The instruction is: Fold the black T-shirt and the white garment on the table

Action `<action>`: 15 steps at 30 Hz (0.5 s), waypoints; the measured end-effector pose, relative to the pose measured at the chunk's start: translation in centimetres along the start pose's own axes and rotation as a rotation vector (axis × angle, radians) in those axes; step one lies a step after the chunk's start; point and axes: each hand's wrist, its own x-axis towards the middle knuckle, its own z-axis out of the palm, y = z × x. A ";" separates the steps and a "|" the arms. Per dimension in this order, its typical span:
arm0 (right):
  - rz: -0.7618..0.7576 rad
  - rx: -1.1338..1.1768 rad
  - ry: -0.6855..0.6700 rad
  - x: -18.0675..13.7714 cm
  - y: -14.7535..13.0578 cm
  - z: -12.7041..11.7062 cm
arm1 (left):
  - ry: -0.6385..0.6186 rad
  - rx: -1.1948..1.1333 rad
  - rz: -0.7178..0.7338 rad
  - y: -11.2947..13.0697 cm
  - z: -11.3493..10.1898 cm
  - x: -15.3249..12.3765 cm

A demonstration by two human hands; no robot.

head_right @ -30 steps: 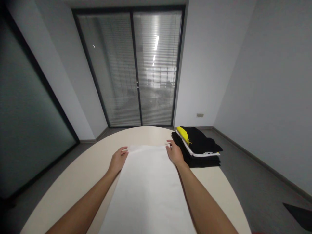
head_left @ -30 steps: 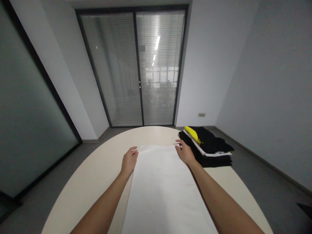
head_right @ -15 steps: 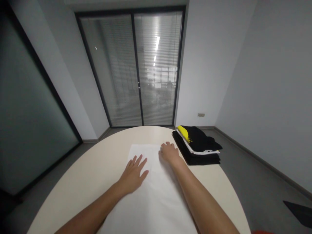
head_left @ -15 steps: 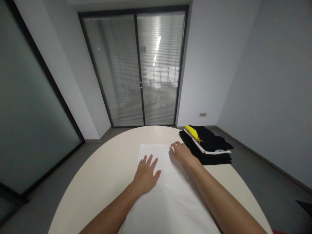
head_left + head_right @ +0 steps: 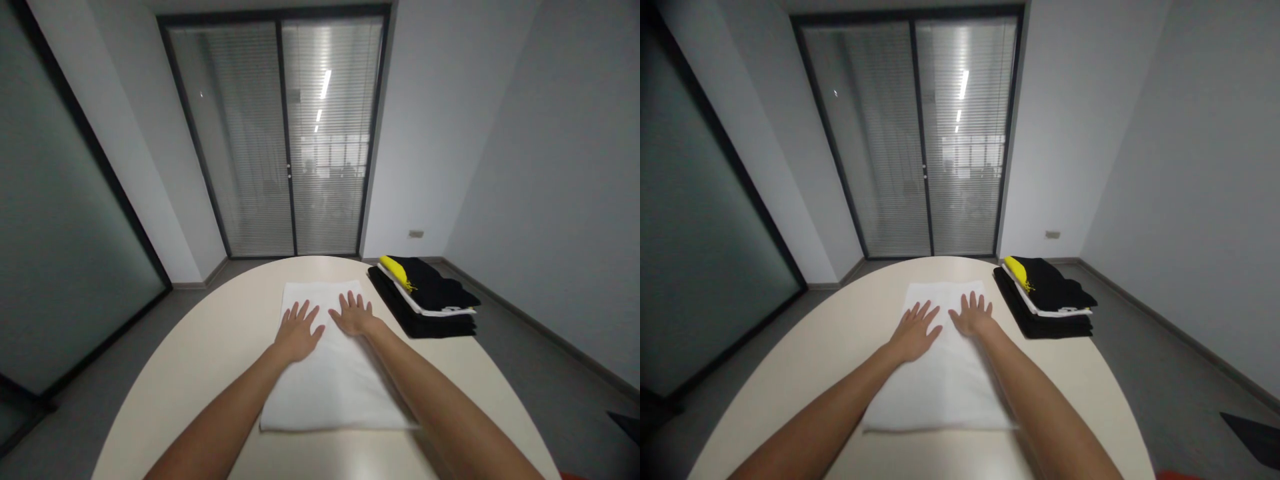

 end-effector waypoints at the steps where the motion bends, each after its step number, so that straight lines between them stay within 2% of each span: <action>1: -0.012 0.003 0.018 0.7 0.0 -0.1 | -0.002 0.003 -0.006 -0.2 0.0 0.7; 7: -0.033 0.020 0.103 4.7 -0.1 -0.4 | 0.007 -0.037 -0.020 -1.9 0.4 4.9; 12: -0.042 0.026 0.097 7.1 0.0 -0.7 | 0.133 -0.443 0.019 -3.6 0.5 7.1; 15: -0.049 0.029 0.102 7.8 0.2 -0.8 | 0.183 -0.576 0.045 -4.4 0.1 7.2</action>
